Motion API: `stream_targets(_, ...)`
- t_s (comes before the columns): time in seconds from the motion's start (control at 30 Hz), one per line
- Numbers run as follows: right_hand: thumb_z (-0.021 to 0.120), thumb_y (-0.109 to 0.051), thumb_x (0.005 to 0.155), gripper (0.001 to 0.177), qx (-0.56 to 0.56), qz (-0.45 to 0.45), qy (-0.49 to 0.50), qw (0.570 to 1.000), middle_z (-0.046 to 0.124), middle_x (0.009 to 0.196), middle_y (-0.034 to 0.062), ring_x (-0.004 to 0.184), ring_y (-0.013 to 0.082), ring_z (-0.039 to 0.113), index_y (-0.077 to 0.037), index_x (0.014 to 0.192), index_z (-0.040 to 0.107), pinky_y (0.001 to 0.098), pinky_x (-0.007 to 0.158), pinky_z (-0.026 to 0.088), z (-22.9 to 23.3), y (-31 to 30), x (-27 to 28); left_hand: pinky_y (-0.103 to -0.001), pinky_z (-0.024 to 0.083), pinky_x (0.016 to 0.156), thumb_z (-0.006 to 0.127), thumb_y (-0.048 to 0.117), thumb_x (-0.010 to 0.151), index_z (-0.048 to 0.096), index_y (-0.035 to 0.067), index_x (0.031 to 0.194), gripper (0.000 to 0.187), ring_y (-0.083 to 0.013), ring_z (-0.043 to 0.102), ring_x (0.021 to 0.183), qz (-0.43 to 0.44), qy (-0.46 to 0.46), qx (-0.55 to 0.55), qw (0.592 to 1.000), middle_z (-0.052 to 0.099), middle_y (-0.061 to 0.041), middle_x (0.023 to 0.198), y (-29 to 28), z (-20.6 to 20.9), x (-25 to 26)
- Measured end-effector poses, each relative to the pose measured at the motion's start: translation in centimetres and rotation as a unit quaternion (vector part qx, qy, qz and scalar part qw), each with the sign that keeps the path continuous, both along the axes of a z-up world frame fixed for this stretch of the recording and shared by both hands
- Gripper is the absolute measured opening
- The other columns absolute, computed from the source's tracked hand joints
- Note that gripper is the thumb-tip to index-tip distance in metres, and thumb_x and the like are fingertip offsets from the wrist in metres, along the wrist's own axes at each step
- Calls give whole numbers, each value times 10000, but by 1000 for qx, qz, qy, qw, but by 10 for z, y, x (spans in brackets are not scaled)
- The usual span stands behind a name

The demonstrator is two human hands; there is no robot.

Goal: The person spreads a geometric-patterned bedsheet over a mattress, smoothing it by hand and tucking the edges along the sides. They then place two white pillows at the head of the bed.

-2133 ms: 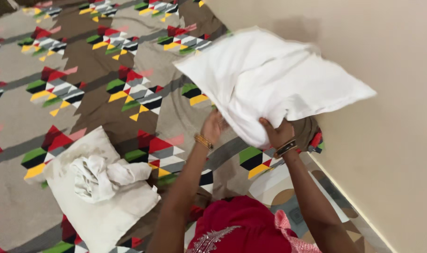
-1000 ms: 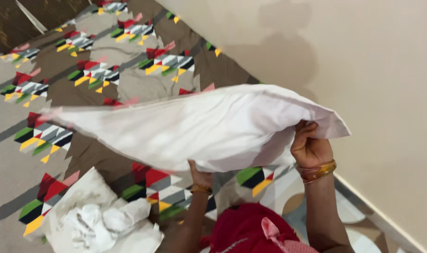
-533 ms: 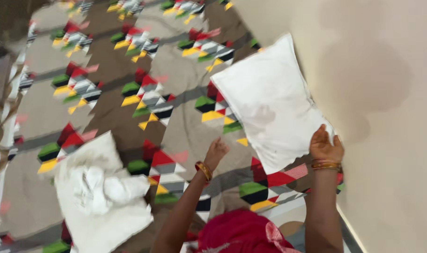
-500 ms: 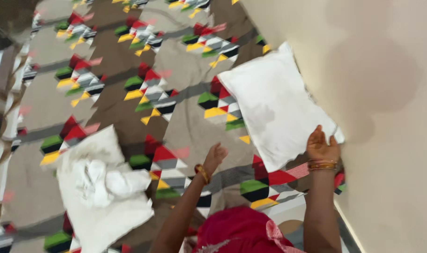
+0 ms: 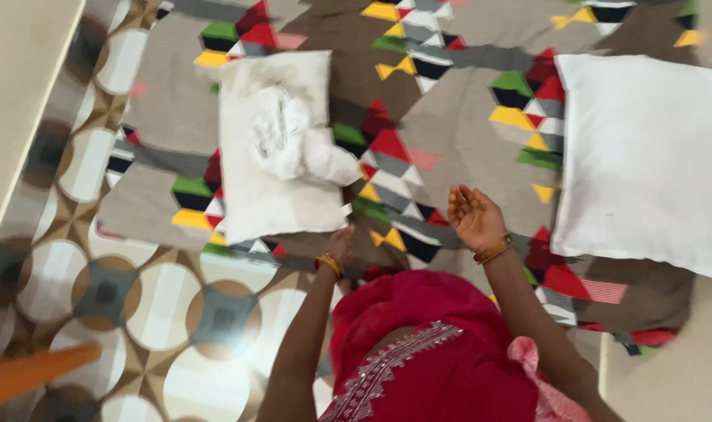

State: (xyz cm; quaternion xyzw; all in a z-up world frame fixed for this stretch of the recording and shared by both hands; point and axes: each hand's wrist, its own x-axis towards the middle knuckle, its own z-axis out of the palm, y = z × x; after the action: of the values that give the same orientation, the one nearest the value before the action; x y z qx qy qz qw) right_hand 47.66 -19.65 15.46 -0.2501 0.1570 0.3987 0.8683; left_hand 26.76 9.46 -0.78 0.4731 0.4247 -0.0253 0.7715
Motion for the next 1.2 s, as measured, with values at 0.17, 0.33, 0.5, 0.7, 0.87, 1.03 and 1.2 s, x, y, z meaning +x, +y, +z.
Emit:
stream_targets(0.17, 558, -266, 1052, 261, -95, 88, -13, 992, 696, 1210, 106, 1081, 226, 675, -62, 1200, 627, 368, 941, 560, 3, 82, -41, -378, 494, 678, 656, 646, 873, 626, 203, 1153, 526, -168, 534, 774, 107, 71, -91, 988, 564, 10, 894, 52, -30, -57)
stream_targets(0.33, 578, -246, 1035, 252, -137, 71, -21, 988, 699, 1206, 88, 1072, 217, 670, -70, 1206, 636, 359, 938, 547, 1, 91, -71, -458, 513, 730, 659, 766, 912, 635, -8, 1267, 852, -311, 553, 883, 125, 167, -59, 976, 607, -153, 1014, 101, -48, -70)
stream_targets(0.5, 610, -233, 1032, 215, -170, -19, 20, 985, 707, 1177, 87, 1041, 214, 665, -81, 1171, 671, 349, 923, 544, -12, 11, -90, -522, 507, 933, 821, 556, 727, 374, 3, 1451, 1014, -458, 479, 1191, 222, 142, 418, 870, 363, -280, 1345, 120, -17, -16)
stream_targets(0.7, 620, -237, 1053, 242, -301, -106, 11, 948, 691, 1165, 58, 1007, 188, 655, -67, 1223, 644, 328, 898, 549, -9, -76, -131, -503, 503, 1012, 893, 292, 670, 267, 149, 1560, 1097, -484, 436, 1324, 142, 47, 422, 894, 157, -286, 1560, 172, 8, 93)
stream_targets(0.87, 579, -274, 1034, 296, -344, -158, 19, 925, 692, 1170, 65, 1036, 200, 668, -71, 1245, 628, 342, 896, 554, 12, -100, -151, -460, 526, 970, 666, 411, 967, 604, 56, 1252, 460, -373, 621, 1161, -116, 126, 508, 844, 604, -205, 1269, 173, -15, 113)
stream_targets(1.03, 573, -273, 1057, 296, -349, -160, 11, 923, 666, 1234, 67, 1062, 201, 647, -92, 1289, 598, 350, 908, 540, 21, -102, -153, -447, 499, 930, 622, 327, 1046, 698, -49, 1145, 396, -313, 617, 1077, -112, -4, 383, 917, 693, -238, 1244, 61, -32, 101)
stream_targets(1.2, 538, -304, 1053, 330, -364, -140, 9, 921, 638, 1273, 74, 1077, 215, 629, -103, 1312, 575, 363, 929, 532, 16, -96, -160, -503, 511, 803, 755, 398, 1037, 718, -151, 1178, 568, -317, 579, 965, 40, 42, 79, 995, 677, -377, 1285, -4, -40, 58)
